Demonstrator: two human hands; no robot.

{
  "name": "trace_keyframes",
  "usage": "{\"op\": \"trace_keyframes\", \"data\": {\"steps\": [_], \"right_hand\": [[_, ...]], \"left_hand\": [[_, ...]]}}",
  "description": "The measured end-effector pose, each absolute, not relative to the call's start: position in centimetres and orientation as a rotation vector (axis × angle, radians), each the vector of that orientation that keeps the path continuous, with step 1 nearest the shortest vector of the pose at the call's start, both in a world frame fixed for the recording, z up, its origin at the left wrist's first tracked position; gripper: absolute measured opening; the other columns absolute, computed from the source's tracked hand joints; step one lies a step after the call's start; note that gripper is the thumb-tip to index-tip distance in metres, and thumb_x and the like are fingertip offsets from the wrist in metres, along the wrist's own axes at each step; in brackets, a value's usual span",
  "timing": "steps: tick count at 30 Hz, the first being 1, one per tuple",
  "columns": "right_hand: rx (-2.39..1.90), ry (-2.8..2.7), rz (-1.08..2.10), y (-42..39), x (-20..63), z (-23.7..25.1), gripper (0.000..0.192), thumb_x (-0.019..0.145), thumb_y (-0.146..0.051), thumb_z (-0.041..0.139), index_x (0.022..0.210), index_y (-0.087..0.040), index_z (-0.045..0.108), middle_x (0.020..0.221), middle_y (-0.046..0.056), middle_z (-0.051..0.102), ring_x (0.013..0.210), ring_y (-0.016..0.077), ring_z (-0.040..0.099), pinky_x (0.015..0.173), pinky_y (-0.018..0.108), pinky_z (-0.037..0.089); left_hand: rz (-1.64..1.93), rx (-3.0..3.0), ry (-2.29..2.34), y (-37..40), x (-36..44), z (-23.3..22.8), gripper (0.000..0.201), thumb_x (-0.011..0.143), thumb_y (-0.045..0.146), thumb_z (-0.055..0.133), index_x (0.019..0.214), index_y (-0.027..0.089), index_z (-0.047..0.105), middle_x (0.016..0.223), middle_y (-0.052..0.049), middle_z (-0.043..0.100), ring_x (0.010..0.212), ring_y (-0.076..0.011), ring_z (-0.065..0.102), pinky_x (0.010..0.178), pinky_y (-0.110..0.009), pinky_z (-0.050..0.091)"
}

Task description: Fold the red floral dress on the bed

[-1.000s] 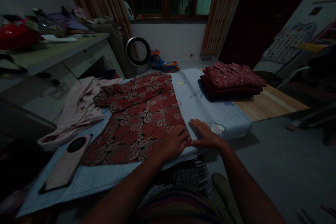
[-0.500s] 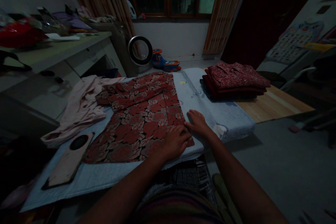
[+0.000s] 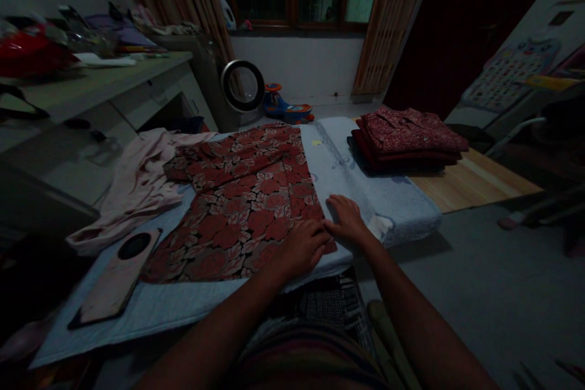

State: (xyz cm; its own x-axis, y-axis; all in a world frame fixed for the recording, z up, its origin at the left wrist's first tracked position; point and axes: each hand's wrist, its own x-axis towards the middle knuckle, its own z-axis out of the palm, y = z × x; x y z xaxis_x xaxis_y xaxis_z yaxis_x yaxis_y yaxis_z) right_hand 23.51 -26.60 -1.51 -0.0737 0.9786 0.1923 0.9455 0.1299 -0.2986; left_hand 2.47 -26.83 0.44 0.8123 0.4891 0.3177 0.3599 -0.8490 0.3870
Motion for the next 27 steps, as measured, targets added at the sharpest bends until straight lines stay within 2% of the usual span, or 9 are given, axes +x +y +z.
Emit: {"op": "trace_keyframes", "data": {"steps": [5, 11, 18, 21, 24, 27], "right_hand": [[-1.884, -2.121, 0.204, -28.3, 23.8, -1.1, 0.066, 0.085, -0.049, 0.062, 0.140, -0.016, 0.050, 0.152, 0.016, 0.046, 0.141, 0.0324, 0.038, 0.117, 0.052, 0.025], [-1.893, -2.156, 0.245, -29.7, 24.0, -1.0, 0.069, 0.085, -0.053, 0.060, 0.145, -0.020, 0.047, 0.156, 0.015, 0.042, 0.144, 0.0340, 0.034, 0.117, 0.056, 0.024], [-1.882, -2.223, 0.411, -30.8, 24.6, -0.3, 0.077, 0.083, -0.050, 0.064, 0.150, -0.019, 0.043, 0.160, 0.015, 0.035, 0.150, 0.0333, 0.024, 0.119, 0.056, 0.021], [-1.825, -2.189, 0.434, -30.0, 24.5, 0.2, 0.067, 0.088, -0.044, 0.059, 0.148, -0.018, 0.045, 0.157, 0.015, 0.041, 0.147, 0.0302, 0.032, 0.118, 0.053, 0.026], [-1.767, -2.102, 0.337, -28.3, 23.0, 0.8, 0.053, 0.095, -0.029, 0.044, 0.147, -0.018, 0.046, 0.154, 0.014, 0.046, 0.144, 0.0253, 0.039, 0.117, 0.049, 0.030], [-1.741, -2.092, 0.272, -26.8, 20.6, 1.2, 0.053, 0.097, -0.020, 0.034, 0.149, -0.018, 0.043, 0.157, 0.012, 0.042, 0.147, 0.0234, 0.034, 0.118, 0.049, 0.027]], "left_hand": [[0.645, 2.653, 0.587, -26.8, 2.4, 0.3, 0.020, 0.093, 0.019, 0.055, 0.107, 0.021, 0.069, 0.115, -0.008, 0.066, 0.107, -0.0234, 0.057, 0.094, -0.040, 0.048], [0.723, 2.585, 0.672, -26.7, 2.4, 0.4, 0.022, 0.089, 0.012, 0.054, 0.105, 0.019, 0.067, 0.115, -0.008, 0.065, 0.108, -0.0232, 0.057, 0.094, -0.040, 0.049], [0.584, 2.612, 0.801, -26.8, 2.5, 0.6, 0.015, 0.090, 0.014, 0.053, 0.097, 0.019, 0.066, 0.107, -0.007, 0.067, 0.099, -0.0229, 0.058, 0.093, -0.041, 0.047], [0.584, 2.512, 0.793, -26.5, 2.4, 1.4, 0.016, 0.090, 0.014, 0.052, 0.094, 0.019, 0.066, 0.104, -0.006, 0.068, 0.098, -0.0206, 0.060, 0.091, -0.036, 0.050], [0.649, 2.431, 0.854, -25.2, 2.3, 2.2, 0.023, 0.093, 0.012, 0.045, 0.101, 0.020, 0.066, 0.113, -0.006, 0.068, 0.108, -0.0190, 0.061, 0.097, -0.034, 0.049], [0.659, 2.511, 1.088, -23.4, 2.3, 2.4, 0.034, 0.096, 0.013, 0.041, 0.123, 0.019, 0.062, 0.137, -0.009, 0.060, 0.132, -0.0224, 0.050, 0.114, -0.043, 0.038]]}}
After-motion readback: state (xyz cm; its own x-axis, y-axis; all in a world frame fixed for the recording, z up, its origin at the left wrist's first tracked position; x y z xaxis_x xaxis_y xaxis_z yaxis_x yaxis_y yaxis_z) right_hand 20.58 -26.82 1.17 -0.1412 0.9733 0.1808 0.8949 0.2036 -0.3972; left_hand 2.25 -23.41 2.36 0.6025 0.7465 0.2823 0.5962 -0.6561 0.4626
